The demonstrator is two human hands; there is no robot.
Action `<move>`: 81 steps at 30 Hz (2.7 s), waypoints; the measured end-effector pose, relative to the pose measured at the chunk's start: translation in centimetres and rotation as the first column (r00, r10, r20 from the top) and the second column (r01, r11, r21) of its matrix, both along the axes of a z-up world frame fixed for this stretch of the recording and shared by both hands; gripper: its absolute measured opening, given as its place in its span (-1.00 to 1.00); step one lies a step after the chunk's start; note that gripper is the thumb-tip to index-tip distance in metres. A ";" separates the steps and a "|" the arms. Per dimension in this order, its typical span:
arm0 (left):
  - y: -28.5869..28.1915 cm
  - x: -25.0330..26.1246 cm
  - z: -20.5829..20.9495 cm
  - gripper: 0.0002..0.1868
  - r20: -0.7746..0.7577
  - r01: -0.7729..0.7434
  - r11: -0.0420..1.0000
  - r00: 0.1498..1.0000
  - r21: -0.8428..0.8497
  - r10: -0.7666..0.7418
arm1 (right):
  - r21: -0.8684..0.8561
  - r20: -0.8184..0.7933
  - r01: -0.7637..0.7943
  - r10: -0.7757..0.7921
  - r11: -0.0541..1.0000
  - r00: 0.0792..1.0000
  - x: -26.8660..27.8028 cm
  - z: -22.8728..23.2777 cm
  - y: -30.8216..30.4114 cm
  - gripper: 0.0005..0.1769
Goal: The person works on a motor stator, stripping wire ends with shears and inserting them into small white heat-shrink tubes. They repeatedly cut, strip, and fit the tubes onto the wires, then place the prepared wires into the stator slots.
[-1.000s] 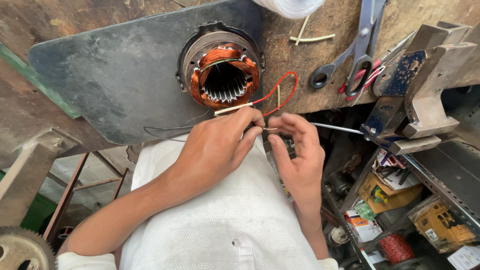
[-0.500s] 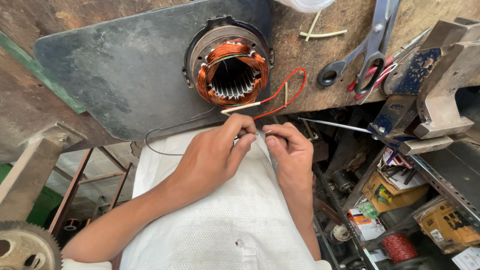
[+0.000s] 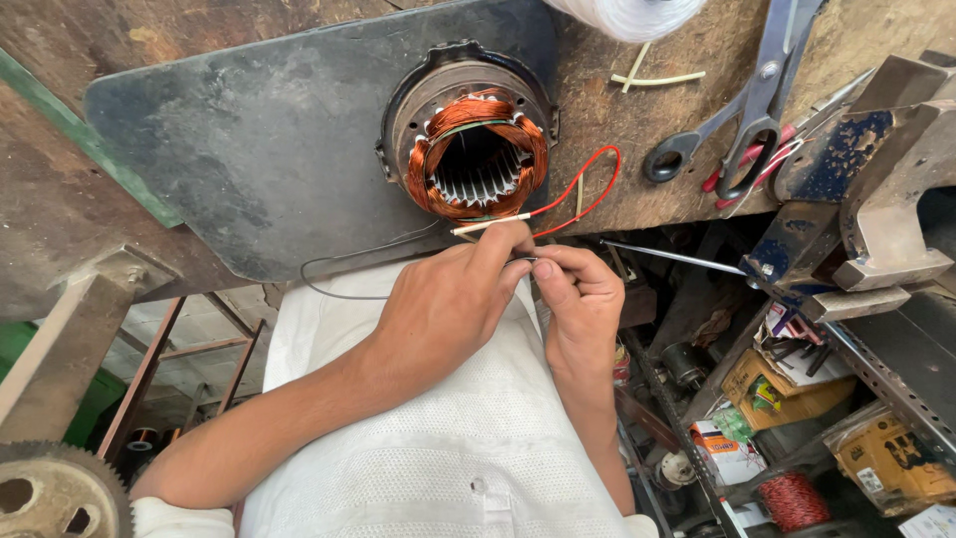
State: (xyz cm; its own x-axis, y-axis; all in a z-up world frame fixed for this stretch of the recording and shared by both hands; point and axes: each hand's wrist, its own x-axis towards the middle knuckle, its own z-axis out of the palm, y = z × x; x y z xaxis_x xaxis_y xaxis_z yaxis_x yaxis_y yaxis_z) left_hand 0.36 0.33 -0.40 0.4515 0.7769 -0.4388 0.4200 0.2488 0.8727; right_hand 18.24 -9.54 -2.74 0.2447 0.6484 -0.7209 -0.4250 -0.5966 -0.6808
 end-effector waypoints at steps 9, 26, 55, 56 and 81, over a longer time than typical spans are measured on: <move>0.9 0.0 -0.6 -0.81 0.081 -0.021 1.000 0.996 -0.022 0.023 | -0.054 0.034 0.040 -0.039 0.998 0.999 -0.1 0.0 0.4 -0.85; 0.1 0.1 -0.7 -0.82 0.034 -0.020 0.969 0.999 0.248 0.012 | -0.117 0.741 -0.814 0.596 0.569 0.310 2.8 2.5 8.8 -0.79; 0.8 -0.4 -1.3 -0.77 0.165 -0.127 0.971 0.982 0.201 0.095 | -0.035 0.627 -0.857 0.679 0.514 0.382 1.3 3.6 10.4 -0.84; 0.6 -0.4 -1.1 -0.78 0.145 -0.115 0.973 0.986 0.202 0.086 | -0.035 0.660 -0.853 0.654 0.520 0.371 1.0 4.6 9.3 -0.83; 1.6 -0.1 -0.7 -0.78 0.141 -0.132 0.970 0.984 0.202 0.105 | -0.084 0.931 -0.843 0.344 0.532 0.124 -1.3 7.1 9.8 -0.82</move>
